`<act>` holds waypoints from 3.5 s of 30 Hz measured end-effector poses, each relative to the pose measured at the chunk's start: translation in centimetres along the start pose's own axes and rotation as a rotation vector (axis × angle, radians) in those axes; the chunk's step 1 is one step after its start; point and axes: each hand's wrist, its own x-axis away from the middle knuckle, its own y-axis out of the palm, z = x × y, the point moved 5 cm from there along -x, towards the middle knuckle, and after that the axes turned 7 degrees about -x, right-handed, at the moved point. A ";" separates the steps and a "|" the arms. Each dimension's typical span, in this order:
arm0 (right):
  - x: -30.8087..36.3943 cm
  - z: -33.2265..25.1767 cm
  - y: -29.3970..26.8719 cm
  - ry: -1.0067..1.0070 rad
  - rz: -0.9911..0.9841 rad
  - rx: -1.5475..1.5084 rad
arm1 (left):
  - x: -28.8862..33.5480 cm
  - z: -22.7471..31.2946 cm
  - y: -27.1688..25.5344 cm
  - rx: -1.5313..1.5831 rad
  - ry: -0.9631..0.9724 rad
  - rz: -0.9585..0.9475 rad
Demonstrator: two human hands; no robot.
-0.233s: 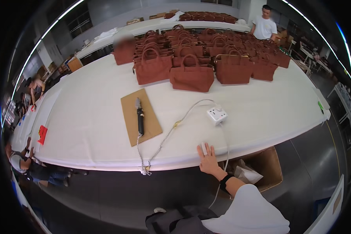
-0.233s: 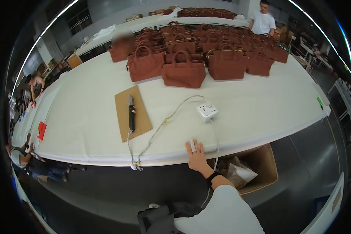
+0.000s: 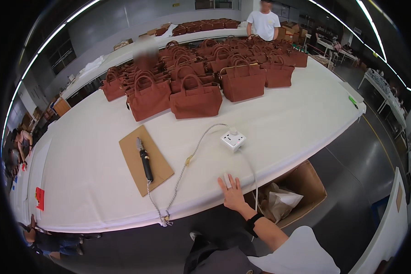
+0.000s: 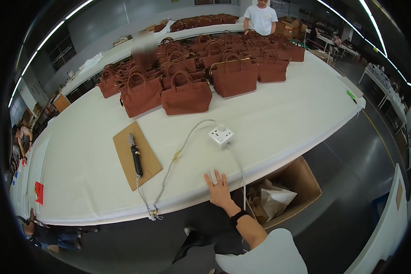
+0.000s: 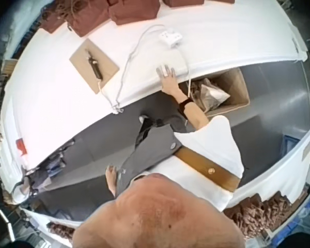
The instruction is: The person inspects multiple brown handbags on a white table, opening zippers and using a handheld tool to trim or burn threads inside the bags. They handle each bag one at a time, then place it back on the table. Other workers are visible in the background performing similar tasks.
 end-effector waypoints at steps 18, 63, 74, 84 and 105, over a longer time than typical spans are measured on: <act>-1.7 1.4 -4.1 0.480 0.048 -0.543 | -28.0 28.7 -26.4 -0.477 0.900 0.172; -63.6 18.3 -21.1 0.134 -0.176 -0.792 | -48.8 71.8 -34.7 -0.946 0.752 0.484; -75.8 21.8 -15.6 0.176 0.008 -0.551 | -60.6 79.4 -38.4 -0.616 0.756 0.756; -85.1 21.5 -9.6 0.179 -0.067 -0.469 | -67.1 82.0 -40.9 -0.414 0.876 0.477; -87.5 23.5 -6.1 0.211 -0.084 -0.822 | -70.1 81.4 -40.2 -0.068 1.031 0.504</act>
